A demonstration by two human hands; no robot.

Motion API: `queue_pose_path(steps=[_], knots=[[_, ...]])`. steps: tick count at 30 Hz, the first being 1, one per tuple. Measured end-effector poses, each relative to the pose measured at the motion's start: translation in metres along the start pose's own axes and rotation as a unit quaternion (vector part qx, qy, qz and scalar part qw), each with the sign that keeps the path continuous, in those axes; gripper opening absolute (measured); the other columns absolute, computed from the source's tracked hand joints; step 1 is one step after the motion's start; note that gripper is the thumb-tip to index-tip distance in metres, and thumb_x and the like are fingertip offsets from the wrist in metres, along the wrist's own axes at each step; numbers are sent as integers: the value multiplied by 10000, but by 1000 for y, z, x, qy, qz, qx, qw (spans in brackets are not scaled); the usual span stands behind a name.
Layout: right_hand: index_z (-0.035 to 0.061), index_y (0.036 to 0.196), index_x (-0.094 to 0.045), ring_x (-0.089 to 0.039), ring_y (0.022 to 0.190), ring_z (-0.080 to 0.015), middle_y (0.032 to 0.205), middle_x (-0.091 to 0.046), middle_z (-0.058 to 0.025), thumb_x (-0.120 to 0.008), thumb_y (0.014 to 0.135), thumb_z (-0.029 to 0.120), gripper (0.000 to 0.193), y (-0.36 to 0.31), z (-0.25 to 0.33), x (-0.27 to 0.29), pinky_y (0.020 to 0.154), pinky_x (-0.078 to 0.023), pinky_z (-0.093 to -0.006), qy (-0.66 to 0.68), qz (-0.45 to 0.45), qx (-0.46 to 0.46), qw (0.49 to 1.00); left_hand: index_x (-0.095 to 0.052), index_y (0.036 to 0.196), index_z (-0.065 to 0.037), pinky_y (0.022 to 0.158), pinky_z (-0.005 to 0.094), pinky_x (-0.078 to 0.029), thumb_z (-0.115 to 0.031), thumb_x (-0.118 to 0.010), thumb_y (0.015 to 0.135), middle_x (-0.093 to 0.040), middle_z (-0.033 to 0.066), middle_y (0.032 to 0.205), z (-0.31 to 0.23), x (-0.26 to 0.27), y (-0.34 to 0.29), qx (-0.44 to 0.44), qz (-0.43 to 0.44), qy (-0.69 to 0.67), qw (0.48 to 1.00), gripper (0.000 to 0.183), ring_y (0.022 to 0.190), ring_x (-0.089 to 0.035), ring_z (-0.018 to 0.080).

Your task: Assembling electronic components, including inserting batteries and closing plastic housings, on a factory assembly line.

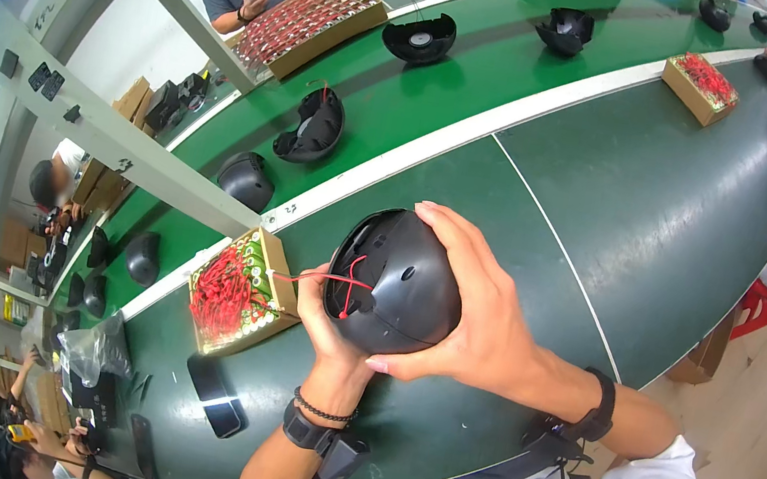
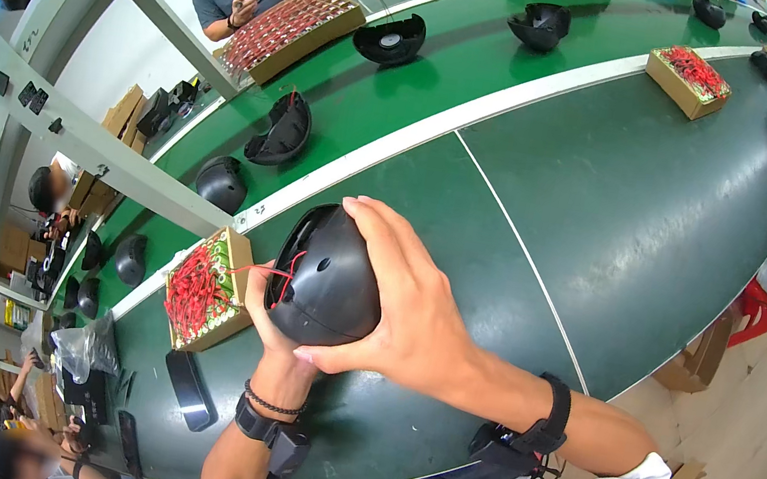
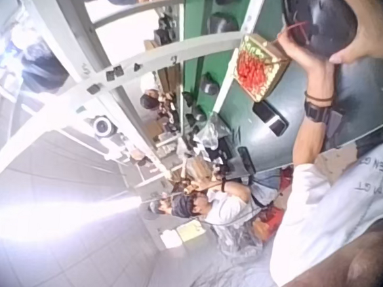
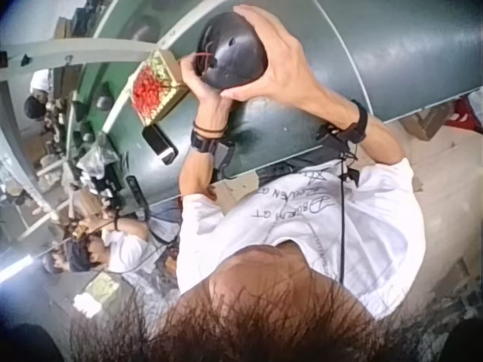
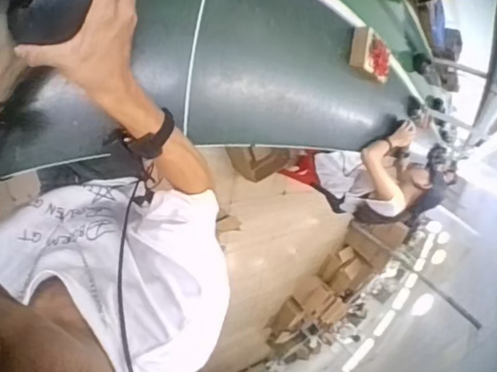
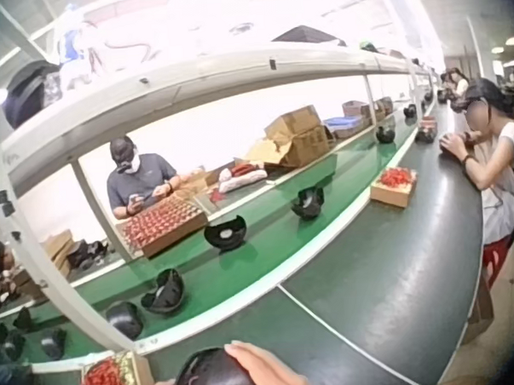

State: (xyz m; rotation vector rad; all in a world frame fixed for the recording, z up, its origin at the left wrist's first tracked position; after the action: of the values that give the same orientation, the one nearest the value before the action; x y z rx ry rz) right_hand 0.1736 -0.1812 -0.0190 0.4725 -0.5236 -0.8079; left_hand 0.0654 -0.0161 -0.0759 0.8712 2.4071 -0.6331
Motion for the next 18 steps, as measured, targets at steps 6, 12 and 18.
queue_pose_path(steps=[6, 12, 18], knots=[[-53, 1582, -406, -607, 1340, -435, 1516, -506, -287, -1011, 646, 428, 1215, 1, -21, 8, 1134, -500, -473, 176, 69, -125, 974, -513, 1513, 66, 1189, 442, -451, -559, -314, 1068, -627, 180, 1484, -15, -46, -5, -61, 156, 46, 985, 792, 1376, -588, 311], [-80, 1540, -461, -677, 1230, -379, 1395, -620, -277, -890, 811, 413, 979, -5, -15, -5, 1094, -518, -442, 5, -115, -22, 993, -563, 1463, 42, 1173, 452, -470, -461, -274, 1078, -626, 192, 1466, 2, -44, 1, -158, 79, 160, 971, 696, 1339, -605, 309], [-104, 1326, -662, -744, 1074, -312, 1192, -744, -245, -604, 1036, 265, 473, 1, -31, 5, 961, -565, -385, 162, -215, -77, 960, -578, 1441, -13, 1129, 435, -499, -396, -262, 1106, -618, 163, 1454, 12, -74, -22, -275, 63, 234, 930, 599, 1295, -620, 265]])
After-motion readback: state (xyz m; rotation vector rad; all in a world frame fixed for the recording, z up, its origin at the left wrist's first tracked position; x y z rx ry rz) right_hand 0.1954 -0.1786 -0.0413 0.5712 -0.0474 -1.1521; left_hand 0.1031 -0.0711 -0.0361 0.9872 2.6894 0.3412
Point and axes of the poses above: each hand's wrist, its own y-axis towards the middle knuckle, its own x-axis out of the back of the hand, z = x × y, the point moved 2 cm from there along y, towards the middle knuckle
